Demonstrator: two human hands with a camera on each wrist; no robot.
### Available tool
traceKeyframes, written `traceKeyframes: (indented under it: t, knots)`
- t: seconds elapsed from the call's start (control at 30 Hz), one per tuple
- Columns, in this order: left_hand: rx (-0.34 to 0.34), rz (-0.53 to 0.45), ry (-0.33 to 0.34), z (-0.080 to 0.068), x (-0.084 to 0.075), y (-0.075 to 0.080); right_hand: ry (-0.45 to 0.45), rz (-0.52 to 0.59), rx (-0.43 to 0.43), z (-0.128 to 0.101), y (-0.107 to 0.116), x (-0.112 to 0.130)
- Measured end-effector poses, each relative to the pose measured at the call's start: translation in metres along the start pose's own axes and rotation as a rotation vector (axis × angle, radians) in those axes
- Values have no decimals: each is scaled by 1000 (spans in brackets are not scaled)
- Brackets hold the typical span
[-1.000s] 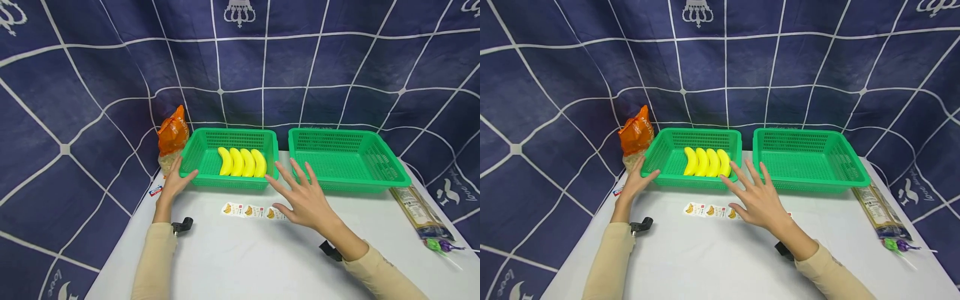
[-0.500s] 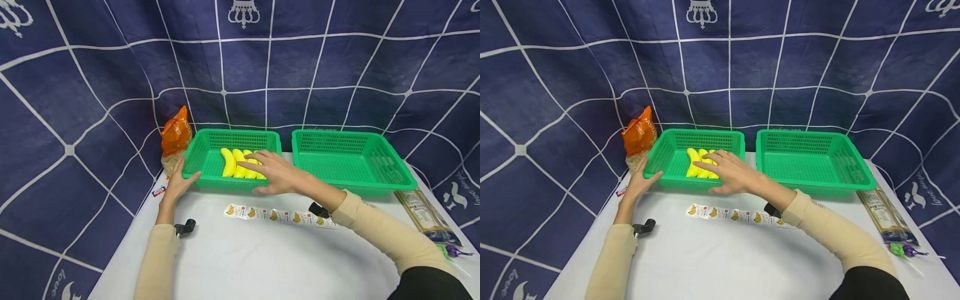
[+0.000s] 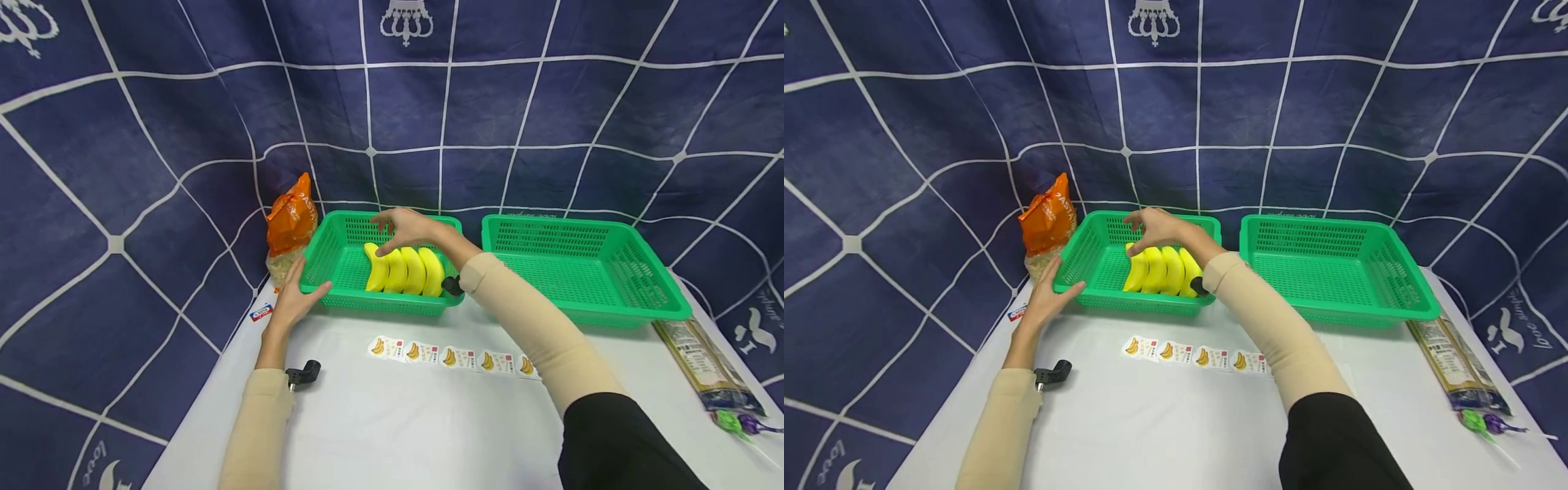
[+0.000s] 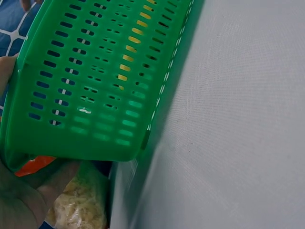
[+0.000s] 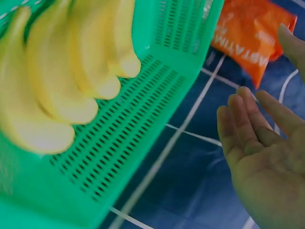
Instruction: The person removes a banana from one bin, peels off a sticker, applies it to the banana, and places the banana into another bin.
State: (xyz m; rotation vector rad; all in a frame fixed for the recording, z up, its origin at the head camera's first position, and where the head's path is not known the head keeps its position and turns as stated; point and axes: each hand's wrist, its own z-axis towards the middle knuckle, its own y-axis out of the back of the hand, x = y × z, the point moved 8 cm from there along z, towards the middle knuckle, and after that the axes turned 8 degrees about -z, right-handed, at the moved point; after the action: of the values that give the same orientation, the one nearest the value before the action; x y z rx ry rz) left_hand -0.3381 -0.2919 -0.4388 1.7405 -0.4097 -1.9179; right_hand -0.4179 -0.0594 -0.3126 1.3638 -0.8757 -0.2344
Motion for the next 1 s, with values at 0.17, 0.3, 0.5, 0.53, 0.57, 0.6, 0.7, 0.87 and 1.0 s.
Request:
traceKeyframes:
  t: [0.17,0.3,0.5,0.53,0.57,0.6,0.7,0.87,1.0]
  knots:
    - [-2,-3,-1,0,-1,1,-92,139,24,31,-11,-26]
    - [-5,4,3,-1,1,2,-165,208,28,44,-21,-43]
    - [-10,-1,4,-2,-1,2,-244,229,0,54,-32,-60]
    - [-10,-2,1,-1,-1,2,-254,220,1,54,-35,-62]
    - [-13,-3,-3,-1,-2,1,-263,212,2,55,-37,-63]
    - [-15,-7,-7,-1,-2,0,-270,199,6,55,-40,-64]
    - [-21,-24,-16,-2,-1,-1,-294,141,32,56,-51,-66]
    - [-23,-23,-7,-5,3,-2,-347,83,97,62,-68,-74]
    - [-32,-18,-11,-4,2,-1,-373,56,108,69,-72,-81]
